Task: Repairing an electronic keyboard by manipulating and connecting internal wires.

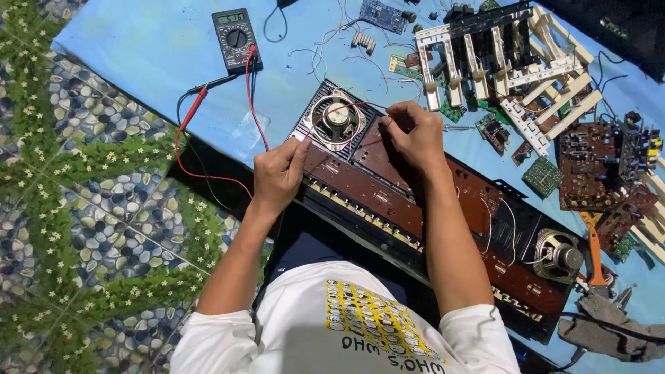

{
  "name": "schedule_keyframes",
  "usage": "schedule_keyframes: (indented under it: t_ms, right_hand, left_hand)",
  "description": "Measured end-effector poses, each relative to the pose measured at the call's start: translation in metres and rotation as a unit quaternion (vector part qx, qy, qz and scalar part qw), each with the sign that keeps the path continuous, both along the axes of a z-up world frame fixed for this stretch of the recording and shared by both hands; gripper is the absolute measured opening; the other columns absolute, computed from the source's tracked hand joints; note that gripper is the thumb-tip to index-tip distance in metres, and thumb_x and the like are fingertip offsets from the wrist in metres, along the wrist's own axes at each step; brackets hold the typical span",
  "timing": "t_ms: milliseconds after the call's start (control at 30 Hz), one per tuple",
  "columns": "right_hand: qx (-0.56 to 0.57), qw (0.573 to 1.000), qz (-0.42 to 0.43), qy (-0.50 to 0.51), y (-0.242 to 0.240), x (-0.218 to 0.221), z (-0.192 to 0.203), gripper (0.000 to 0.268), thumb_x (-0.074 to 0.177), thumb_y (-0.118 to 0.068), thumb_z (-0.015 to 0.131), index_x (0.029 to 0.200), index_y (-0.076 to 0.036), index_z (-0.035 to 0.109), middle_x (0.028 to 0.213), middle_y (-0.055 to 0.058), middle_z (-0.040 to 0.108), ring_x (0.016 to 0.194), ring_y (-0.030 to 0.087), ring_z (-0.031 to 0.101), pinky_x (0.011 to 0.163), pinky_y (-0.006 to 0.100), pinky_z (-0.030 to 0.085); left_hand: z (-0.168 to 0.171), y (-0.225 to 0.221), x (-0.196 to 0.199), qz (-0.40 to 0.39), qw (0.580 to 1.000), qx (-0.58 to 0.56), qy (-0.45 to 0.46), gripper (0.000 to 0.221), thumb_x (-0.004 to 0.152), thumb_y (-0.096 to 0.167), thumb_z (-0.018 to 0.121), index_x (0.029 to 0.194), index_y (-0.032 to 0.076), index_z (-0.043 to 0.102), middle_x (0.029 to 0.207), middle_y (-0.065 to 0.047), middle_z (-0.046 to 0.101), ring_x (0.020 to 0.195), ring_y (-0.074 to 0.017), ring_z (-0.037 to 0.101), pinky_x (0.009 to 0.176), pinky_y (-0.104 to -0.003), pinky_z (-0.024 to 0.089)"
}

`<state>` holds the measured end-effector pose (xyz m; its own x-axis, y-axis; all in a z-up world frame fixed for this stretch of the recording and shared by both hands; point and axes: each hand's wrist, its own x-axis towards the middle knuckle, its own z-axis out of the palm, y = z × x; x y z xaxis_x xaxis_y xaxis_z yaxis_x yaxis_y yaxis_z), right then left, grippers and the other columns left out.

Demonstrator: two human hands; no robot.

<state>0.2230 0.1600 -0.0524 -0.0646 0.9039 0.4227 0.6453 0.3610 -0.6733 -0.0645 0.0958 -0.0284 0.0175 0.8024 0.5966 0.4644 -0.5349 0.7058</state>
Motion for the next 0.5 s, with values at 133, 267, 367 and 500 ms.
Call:
schedule_keyframes:
  t_ms: [133, 267, 367, 500]
  right_hand:
    - [-0.028, 1.000, -0.002, 0.010, 0.0026, 0.0026, -0.0048, 0.011, 0.089, -0.008, 0.083, 0.098, -0.010, 0.078, 0.085, 0.010, 0.077, 0.084, 0.032, 0.076, 0.073, 0.037, 0.061]
    - [-0.008, 1.000, -0.002, -0.003, 0.0024, -0.0016, -0.0041, 0.010, 0.088, -0.008, 0.084, 0.096, -0.010, 0.078, 0.082, 0.009, 0.077, 0.078, 0.029, 0.076, 0.070, 0.036, 0.061]
    - [0.023, 0.999, 0.010, -0.034, 0.0035, -0.0048, -0.0026, 0.011, 0.086, -0.005, 0.084, 0.095, -0.007, 0.077, 0.079, 0.011, 0.076, 0.073, 0.030, 0.075, 0.065, 0.037, 0.060]
    - [0.045, 0.997, 0.018, -0.057, 0.0095, -0.0036, -0.0089, 0.012, 0.086, -0.002, 0.083, 0.095, -0.005, 0.076, 0.078, 0.012, 0.075, 0.071, 0.030, 0.074, 0.063, 0.036, 0.059]
  left_hand:
    - [-0.0003, -0.0001, 0.0004, -0.003, 1.000, 0.001, -0.007, 0.044, 0.108, 0.024, 0.061, 0.067, 0.013, 0.051, 0.051, -0.012, 0.050, 0.053, -0.0355, 0.062, 0.048, -0.033, 0.049]
    - [-0.0003, -0.0004, 0.0010, -0.009, 1.000, 0.005, -0.016, 0.044, 0.108, 0.021, 0.061, 0.066, 0.013, 0.051, 0.050, -0.012, 0.049, 0.050, -0.0360, 0.061, 0.047, -0.033, 0.047]
    - [-0.0011, 0.0002, 0.0025, -0.010, 1.000, 0.006, -0.018, 0.045, 0.108, 0.021, 0.061, 0.065, 0.013, 0.051, 0.049, -0.012, 0.048, 0.050, -0.0358, 0.060, 0.046, -0.032, 0.047]
    - [0.0012, 0.0006, 0.0031, -0.008, 1.000, 0.017, -0.016, 0.045, 0.108, 0.020, 0.062, 0.065, 0.012, 0.051, 0.049, -0.012, 0.049, 0.049, -0.0346, 0.060, 0.045, -0.032, 0.046]
